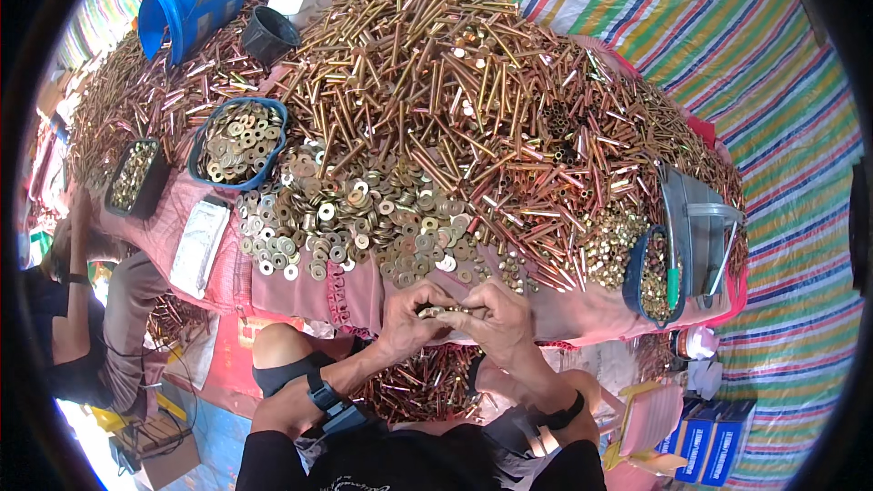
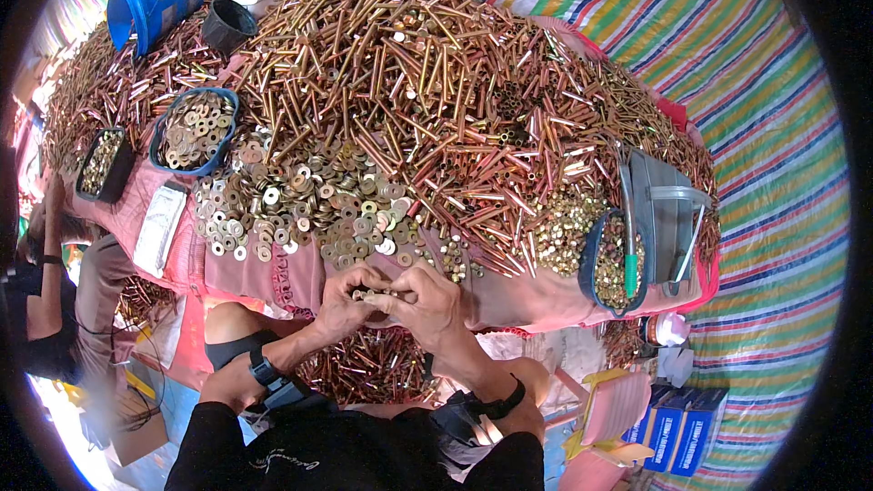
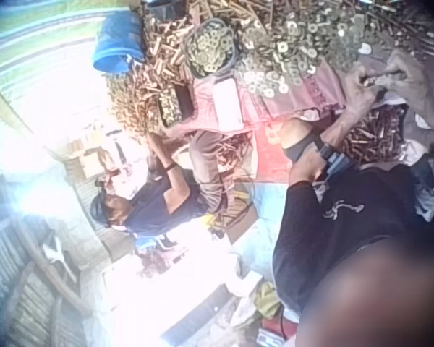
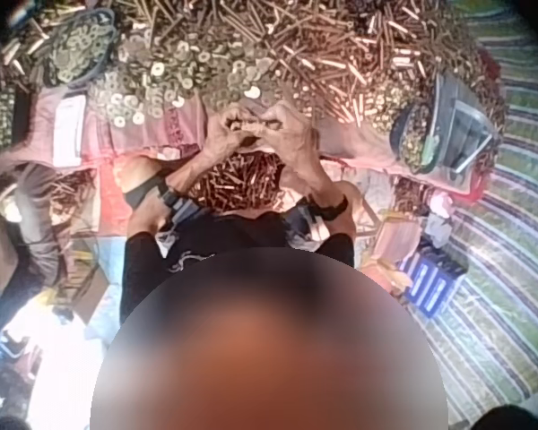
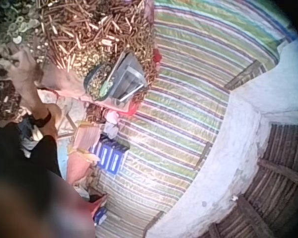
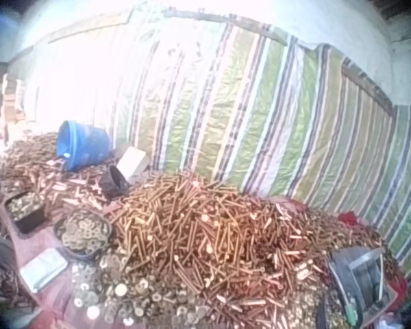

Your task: The person picks up metal tubes and washers from a large pile, slides one washer onto each tube by hand, and places the assembled components into a separate pile on the workbench.

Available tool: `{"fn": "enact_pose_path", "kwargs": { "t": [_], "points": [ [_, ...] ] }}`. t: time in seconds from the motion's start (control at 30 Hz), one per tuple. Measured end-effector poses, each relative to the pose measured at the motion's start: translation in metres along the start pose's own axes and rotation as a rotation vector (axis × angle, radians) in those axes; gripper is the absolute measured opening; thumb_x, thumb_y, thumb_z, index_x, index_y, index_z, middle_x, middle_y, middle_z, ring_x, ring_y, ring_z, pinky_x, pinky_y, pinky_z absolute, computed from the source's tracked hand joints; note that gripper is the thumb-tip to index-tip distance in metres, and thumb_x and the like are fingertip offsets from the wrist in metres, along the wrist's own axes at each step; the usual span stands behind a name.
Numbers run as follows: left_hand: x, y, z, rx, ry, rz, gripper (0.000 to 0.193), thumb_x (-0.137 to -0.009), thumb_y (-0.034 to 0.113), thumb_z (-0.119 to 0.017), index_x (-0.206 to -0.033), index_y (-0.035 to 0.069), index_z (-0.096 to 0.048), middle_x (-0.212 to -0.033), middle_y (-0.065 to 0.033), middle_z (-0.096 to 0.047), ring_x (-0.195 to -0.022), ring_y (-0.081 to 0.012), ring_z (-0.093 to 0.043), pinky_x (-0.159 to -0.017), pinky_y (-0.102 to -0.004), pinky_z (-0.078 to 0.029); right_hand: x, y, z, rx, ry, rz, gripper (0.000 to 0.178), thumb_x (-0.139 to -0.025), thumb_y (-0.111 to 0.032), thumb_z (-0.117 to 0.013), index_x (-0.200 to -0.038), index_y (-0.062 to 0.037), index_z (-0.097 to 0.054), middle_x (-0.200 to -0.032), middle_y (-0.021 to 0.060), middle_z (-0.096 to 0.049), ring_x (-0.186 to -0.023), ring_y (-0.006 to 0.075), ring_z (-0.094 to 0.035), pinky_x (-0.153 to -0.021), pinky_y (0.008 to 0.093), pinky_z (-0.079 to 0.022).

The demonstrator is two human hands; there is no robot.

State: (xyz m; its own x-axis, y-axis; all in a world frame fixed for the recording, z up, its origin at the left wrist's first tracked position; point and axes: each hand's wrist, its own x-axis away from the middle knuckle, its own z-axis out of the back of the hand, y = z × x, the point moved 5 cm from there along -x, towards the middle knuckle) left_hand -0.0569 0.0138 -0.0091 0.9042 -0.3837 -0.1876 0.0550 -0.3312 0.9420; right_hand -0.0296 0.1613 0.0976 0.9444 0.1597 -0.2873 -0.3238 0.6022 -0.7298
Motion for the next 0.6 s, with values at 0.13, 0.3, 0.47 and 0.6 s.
{"fn": "enact_pose_path", "kwargs": {
  "t": [0.13, 0.3, 0.47, 0.6],
  "points": [
    [0.001, -0.008, 0.003, -0.006, 0.019, 0.086, 0.016, -0.085, -0.005, -0.079, -0.099, -0.002, -0.071, -0.103, -0.0083, -0.068, -0.100, -0.0160, -0.064, -0.089, -0.0296, -0.049, 0.000, 0.001, -0.003, -0.124, 0.012, -0.037, 0.029, -0.083, -0.014, -0.090, -0.102, -0.0032, -0.071, -0.090, 0.0099, -0.069, -0.077, 0.0196, -0.071, -0.063, 0.0298, -0.057],
    [-0.001, 0.001, -0.001, -0.029, 0.022, -0.035, 0.012, -0.089, -0.001, -0.081, -0.099, 0.000, -0.074, -0.095, -0.0068, -0.068, -0.087, -0.0151, -0.063, -0.079, -0.0305, -0.050, 0.002, 0.021, 0.007, -0.212, 0.096, -0.152, 0.025, -0.090, -0.012, -0.086, -0.105, 0.0007, -0.071, -0.090, 0.0063, -0.074, -0.072, 0.0089, -0.068, -0.059, 0.0243, -0.054],
    [0.002, 0.017, -0.001, -0.313, 0.077, -0.116, 0.017, -0.096, 0.004, -0.073, -0.113, 0.001, -0.073, -0.091, -0.0081, -0.067, -0.081, -0.0170, -0.063, -0.073, -0.0322, -0.050, 0.013, 0.066, 0.018, -0.438, -0.285, -0.723, 0.023, -0.094, -0.011, -0.081, -0.109, 0.0041, -0.073, -0.088, 0.0091, -0.076, -0.071, 0.0104, -0.071, -0.059, 0.0245, -0.056],
    [0.004, 0.023, 0.000, -0.432, 0.032, -0.193, 0.024, -0.102, 0.004, -0.064, -0.125, 0.001, -0.068, -0.092, -0.0081, -0.068, -0.082, -0.0167, -0.063, -0.073, -0.0314, -0.051, 0.012, 0.062, 0.004, -0.116, -0.392, -0.472, 0.028, -0.097, -0.023, -0.078, -0.111, 0.0012, -0.075, -0.085, 0.0118, -0.077, -0.074, 0.0172, -0.073, -0.067, 0.0332, -0.056]
  ]
}}
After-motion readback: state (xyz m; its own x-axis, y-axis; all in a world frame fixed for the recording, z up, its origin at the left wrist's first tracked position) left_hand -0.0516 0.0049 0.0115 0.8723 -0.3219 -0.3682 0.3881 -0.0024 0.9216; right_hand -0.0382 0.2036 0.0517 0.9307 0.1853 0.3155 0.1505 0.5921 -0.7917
